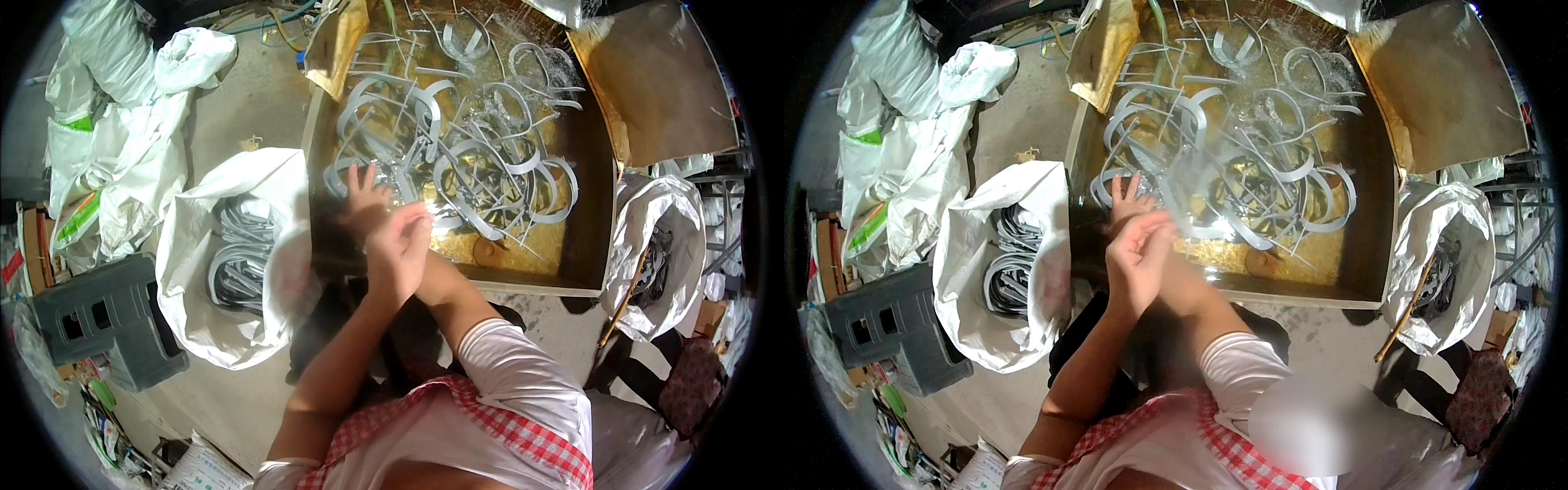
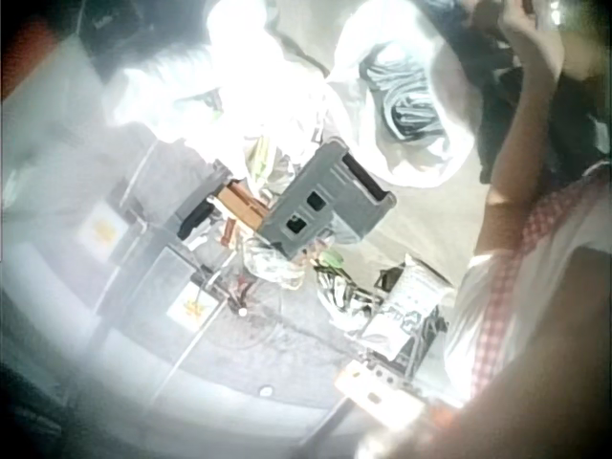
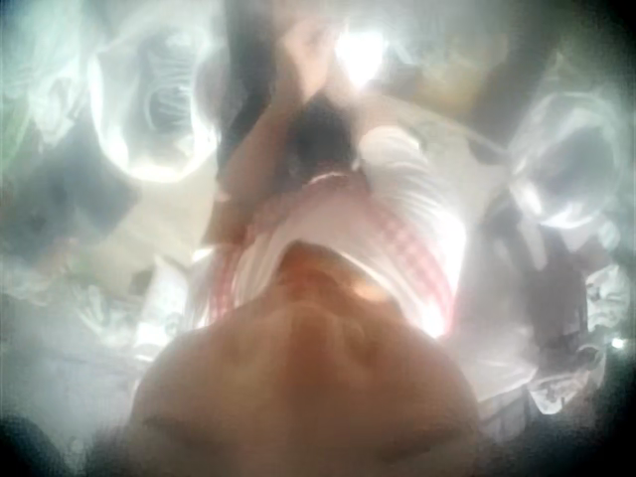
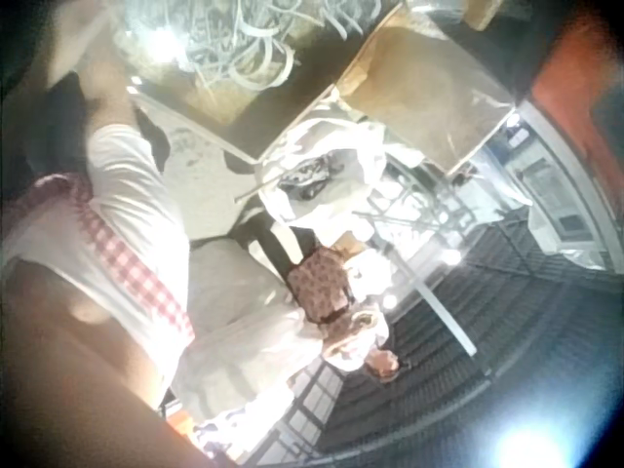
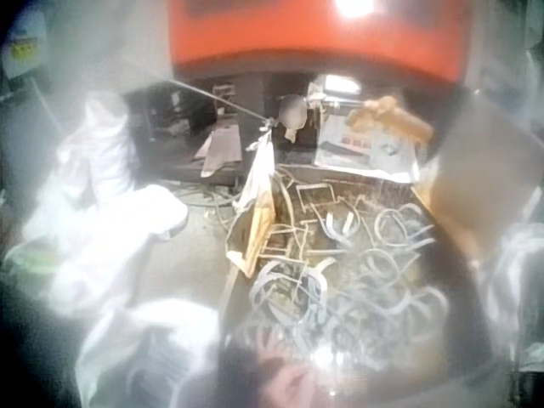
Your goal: The person uses a wooden stick to move curved plastic components in a water tank, then picks them up by hand and places them into a white bag.
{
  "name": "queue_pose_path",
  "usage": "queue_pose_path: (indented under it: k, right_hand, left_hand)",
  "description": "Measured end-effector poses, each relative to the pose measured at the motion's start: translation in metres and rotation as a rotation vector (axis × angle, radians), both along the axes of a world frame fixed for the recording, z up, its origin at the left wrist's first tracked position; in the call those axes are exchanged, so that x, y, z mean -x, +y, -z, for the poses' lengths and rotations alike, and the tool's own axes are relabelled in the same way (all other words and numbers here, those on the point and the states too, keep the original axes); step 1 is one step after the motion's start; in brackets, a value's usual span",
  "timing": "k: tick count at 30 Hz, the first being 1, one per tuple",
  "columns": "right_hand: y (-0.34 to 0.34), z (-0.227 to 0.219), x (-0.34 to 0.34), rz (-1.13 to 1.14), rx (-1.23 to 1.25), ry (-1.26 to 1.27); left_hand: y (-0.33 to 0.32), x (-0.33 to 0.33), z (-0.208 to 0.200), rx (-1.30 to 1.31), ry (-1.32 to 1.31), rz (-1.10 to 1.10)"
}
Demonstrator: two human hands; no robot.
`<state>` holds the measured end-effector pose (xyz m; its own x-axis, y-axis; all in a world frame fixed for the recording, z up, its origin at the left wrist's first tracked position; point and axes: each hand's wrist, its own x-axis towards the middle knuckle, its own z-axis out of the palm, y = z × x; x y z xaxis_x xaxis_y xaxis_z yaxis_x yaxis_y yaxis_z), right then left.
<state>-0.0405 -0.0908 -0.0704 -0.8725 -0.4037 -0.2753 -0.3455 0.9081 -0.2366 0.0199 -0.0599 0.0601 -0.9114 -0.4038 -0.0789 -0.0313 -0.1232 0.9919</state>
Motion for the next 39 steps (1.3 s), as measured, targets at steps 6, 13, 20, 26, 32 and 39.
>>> queue_pose_path:
  k: [6,13,20,26,32,39]
  right_hand:
    - [-0.014,0.062,0.016,0.307,-0.026,0.144]
    - [0.045,0.030,0.059,-0.110,0.290,-0.492]
    - [0.116,-0.059,0.049,-0.278,0.290,-0.354]
    - [0.356,-0.158,-0.045,0.298,0.717,0.222]
    - [0.606,-0.110,-0.344,1.840,1.136,-0.107]
    - [0.694,-0.198,-0.819,2.797,0.606,1.349]
  left_hand:
    - [0.000,-0.002,0.010,-0.028,0.000,-0.044]
    - [-0.019,0.009,0.027,0.605,0.095,0.015]
    - [-0.049,0.027,0.092,-0.507,-0.304,-0.037]
    - [0.011,0.061,0.108,-0.381,-0.602,0.079]
    - [0.026,0.066,0.166,0.096,-0.720,0.114]
    - [0.003,0.033,0.142,-0.140,-0.651,0.538]
